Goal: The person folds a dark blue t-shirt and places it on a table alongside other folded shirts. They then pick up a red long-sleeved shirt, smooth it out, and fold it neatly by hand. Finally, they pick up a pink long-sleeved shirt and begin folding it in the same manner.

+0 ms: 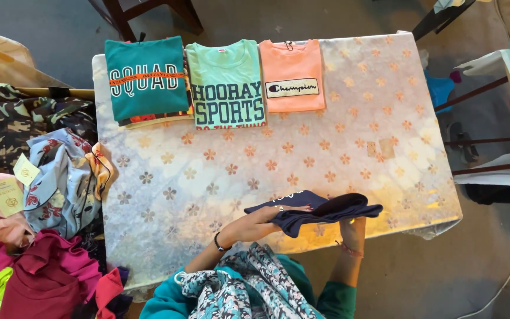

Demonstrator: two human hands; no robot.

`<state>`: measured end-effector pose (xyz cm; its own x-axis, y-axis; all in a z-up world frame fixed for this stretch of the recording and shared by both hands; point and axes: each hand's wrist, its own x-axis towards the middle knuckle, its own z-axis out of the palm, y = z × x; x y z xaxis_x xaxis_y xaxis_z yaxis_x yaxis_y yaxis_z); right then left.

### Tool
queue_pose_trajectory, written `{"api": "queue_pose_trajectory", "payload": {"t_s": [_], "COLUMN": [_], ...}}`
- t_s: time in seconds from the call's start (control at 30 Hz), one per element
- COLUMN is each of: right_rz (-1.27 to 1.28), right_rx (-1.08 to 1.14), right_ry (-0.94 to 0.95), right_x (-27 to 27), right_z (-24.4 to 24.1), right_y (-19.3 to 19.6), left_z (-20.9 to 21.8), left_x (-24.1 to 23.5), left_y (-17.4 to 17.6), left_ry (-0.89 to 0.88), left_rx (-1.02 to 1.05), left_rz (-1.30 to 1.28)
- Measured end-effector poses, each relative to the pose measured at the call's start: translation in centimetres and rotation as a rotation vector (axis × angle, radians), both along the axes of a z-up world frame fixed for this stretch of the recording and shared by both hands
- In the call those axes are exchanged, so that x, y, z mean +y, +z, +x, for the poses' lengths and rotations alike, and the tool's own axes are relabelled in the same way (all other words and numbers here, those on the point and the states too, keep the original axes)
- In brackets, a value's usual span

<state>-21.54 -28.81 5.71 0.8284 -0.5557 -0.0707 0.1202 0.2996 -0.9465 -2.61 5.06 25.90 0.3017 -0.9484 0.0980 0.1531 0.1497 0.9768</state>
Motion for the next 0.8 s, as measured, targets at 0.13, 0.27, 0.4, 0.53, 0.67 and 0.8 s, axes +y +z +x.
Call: {"api": "queue_pose_trajectory", "payload": {"t_s": [0.13,0.27,0.4,0.53,0.67,0.8], "right_rz": [-0.663,0.046,-0.031,-0.101,-0.372,-0.452], "right_rx": [0.257,-0.139,-0.199,-0.142,0.069,0.172], "right_ry": [-0.100,0.026,0.180,0.138,0.151,0.106], "right_x": [-1.8,-1.8,-3.1,-7.1,-8.4,-11.6], "right_z": [0.6,3.4,10.1,17.6,31.7,45.6], "right_y": [-0.1,3.1,8.8,11.7,16.5,8.5], "left_z": [1.4,2.2,6.9,13.3,24.6,37.2], "left_x": [0.4,-0.2,-3.2,-8.3,-14.3,-20.3], "left_y": [-1.0,-5.0,-5.6,-7.5,-14.2,-21.7], "left_ry": [-0.002,0.006,0.089,0.171,0.503,0.758], "left_rx": [0.012,0.085,0.171,0.193,0.165,0.487], "left_rz": [-0.076,0.022,0.019,-0.005,-0.005,-0.114]}}
